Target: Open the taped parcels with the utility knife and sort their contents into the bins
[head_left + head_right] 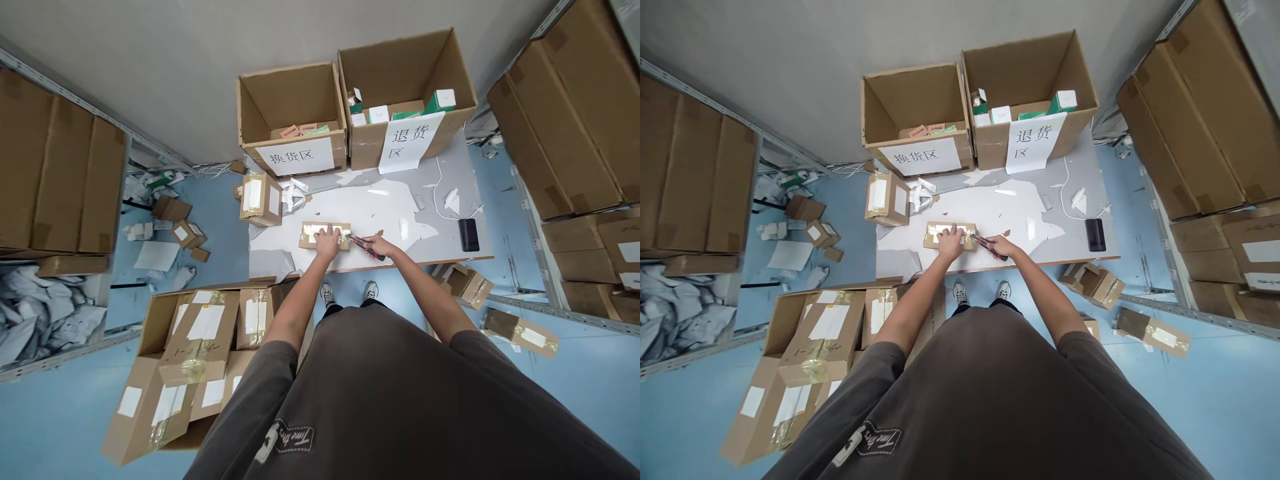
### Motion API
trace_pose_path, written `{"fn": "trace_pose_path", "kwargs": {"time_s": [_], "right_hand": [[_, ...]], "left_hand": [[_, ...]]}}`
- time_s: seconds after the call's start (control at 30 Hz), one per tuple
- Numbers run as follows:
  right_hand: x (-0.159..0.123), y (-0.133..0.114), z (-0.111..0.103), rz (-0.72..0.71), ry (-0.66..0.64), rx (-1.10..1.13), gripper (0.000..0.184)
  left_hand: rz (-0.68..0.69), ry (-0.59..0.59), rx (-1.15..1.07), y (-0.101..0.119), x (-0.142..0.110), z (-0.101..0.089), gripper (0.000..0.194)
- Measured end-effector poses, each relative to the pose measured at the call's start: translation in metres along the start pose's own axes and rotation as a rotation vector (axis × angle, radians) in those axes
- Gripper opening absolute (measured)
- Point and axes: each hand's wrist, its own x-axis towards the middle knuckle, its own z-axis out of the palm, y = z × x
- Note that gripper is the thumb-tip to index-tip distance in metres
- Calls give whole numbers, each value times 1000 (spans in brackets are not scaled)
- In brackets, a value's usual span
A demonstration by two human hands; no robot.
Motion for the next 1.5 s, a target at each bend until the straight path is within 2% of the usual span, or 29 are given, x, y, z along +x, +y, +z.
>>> {"fn": "trace_pose_path", "kwargs": {"time_s": [0.27,0.43,0.57,0.7,0.8,0.93,1.03,1.13,1.3,1.5], "right_hand": [[-3,5,11,-19,3,62,31],[-5,5,15,-17,14,5,29],[-5,3,13,-68,45,-175,27],[-5,0,14,-164,175,-448,23],[-5,-3,15,-175,242,-565,21],[-6,-4,16,-79,119,-386,7],[-6,-3,20,-35,76,-192,7],[-5,-3,29,-16,44,-92,6],[-13,6,42,-4,24,-35,24],[-28,13,32,-20,97,-10,33]], "left_hand": [[18,-8,0,-4,-2,-2,59],[31,-13,28,-6,-2,-3,64],[30,-26,39,-5,-2,-2,65],[37,-50,73,-2,0,0,73],[27,-58,67,1,3,1,80],[7,-45,44,4,5,2,77],[12,-38,29,3,2,1,71],[23,-27,14,0,-1,-1,70],[34,-46,20,-3,-2,-2,71],[64,-54,-21,-13,-1,-10,92]]}}
